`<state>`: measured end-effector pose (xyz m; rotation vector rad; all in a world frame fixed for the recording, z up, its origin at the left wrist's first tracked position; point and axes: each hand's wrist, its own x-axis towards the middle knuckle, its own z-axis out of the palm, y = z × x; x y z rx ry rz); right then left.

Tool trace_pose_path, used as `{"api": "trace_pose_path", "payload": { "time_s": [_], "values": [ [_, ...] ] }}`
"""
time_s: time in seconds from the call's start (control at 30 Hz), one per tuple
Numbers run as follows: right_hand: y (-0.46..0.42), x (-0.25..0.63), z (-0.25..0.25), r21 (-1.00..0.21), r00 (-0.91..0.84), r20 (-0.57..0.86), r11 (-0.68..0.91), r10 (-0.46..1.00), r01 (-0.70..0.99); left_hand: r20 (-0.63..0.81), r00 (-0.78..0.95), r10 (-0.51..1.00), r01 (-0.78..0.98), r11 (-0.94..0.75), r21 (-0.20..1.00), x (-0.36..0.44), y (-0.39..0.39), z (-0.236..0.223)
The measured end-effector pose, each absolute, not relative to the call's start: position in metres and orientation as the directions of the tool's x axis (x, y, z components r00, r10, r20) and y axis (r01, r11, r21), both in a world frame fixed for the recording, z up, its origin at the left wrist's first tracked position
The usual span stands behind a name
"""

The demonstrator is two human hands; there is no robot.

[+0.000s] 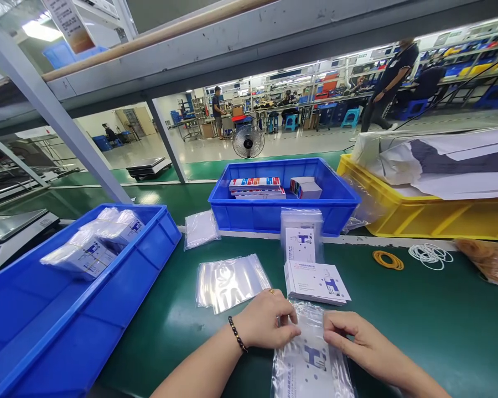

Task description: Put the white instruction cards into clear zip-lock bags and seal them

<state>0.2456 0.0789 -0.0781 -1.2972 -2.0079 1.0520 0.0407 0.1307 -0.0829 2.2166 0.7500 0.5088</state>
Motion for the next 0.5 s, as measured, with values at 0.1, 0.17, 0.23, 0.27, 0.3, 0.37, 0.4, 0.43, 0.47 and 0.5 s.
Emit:
{"api": "trace_pose_path", "payload": {
  "time_s": [0.1, 0.17, 0.23, 0.27, 0.3, 0.37, 0.4, 0.43, 0.47, 0.5],
  "values": [
    [0.080, 0.251, -0.076, -0.847, -0.419, -0.003, 0.221, 0.908, 0.484, 0.039, 0.736, 0.676, 0.418, -0.499, 0.759, 0.040, 0.134, -0.083],
    [0.082, 0.256, -0.079, -0.844, -0.362, 0.027, 0.215, 0.932, 0.491, 0.008, 0.723, 0.691, 0.415, -0.442, 0.795, 0.039, 0.135, -0.083],
    [0.088, 0.265, -0.086, -0.819, -0.139, 0.079, 0.144, 0.987, 0.555, -0.028, 0.701, 0.713, 0.404, -0.364, 0.839, 0.039, 0.137, -0.084],
    [0.091, 0.269, -0.090, -0.798, 0.023, 0.103, 0.069, 0.994, 0.598, -0.046, 0.690, 0.723, 0.397, -0.325, 0.858, 0.038, 0.137, -0.084],
    [0.095, 0.274, -0.094, -0.775, 0.183, 0.119, -0.023, 0.976, 0.631, -0.060, 0.680, 0.730, 0.390, -0.292, 0.873, 0.038, 0.138, -0.084],
    [0.102, 0.282, -0.103, -0.736, 0.369, 0.093, -0.186, 0.925, 0.651, -0.080, 0.670, 0.738, 0.379, -0.247, 0.892, 0.039, 0.138, -0.085],
    [0.105, 0.285, -0.106, -0.727, 0.396, 0.056, -0.234, 0.917, 0.646, -0.091, 0.666, 0.740, 0.372, -0.224, 0.901, 0.039, 0.138, -0.086],
    [0.107, 0.287, -0.109, -0.729, 0.394, 0.018, -0.258, 0.919, 0.634, -0.105, 0.664, 0.741, 0.366, -0.199, 0.909, 0.040, 0.138, -0.087],
    [0.109, 0.287, -0.111, -0.741, 0.384, -0.006, -0.262, 0.923, 0.618, -0.118, 0.663, 0.739, 0.358, -0.175, 0.917, 0.040, 0.138, -0.088],
    [0.109, 0.287, -0.112, -0.761, 0.381, -0.008, -0.253, 0.924, 0.598, -0.130, 0.668, 0.733, 0.351, -0.155, 0.924, 0.041, 0.137, -0.090]
  ]
}}
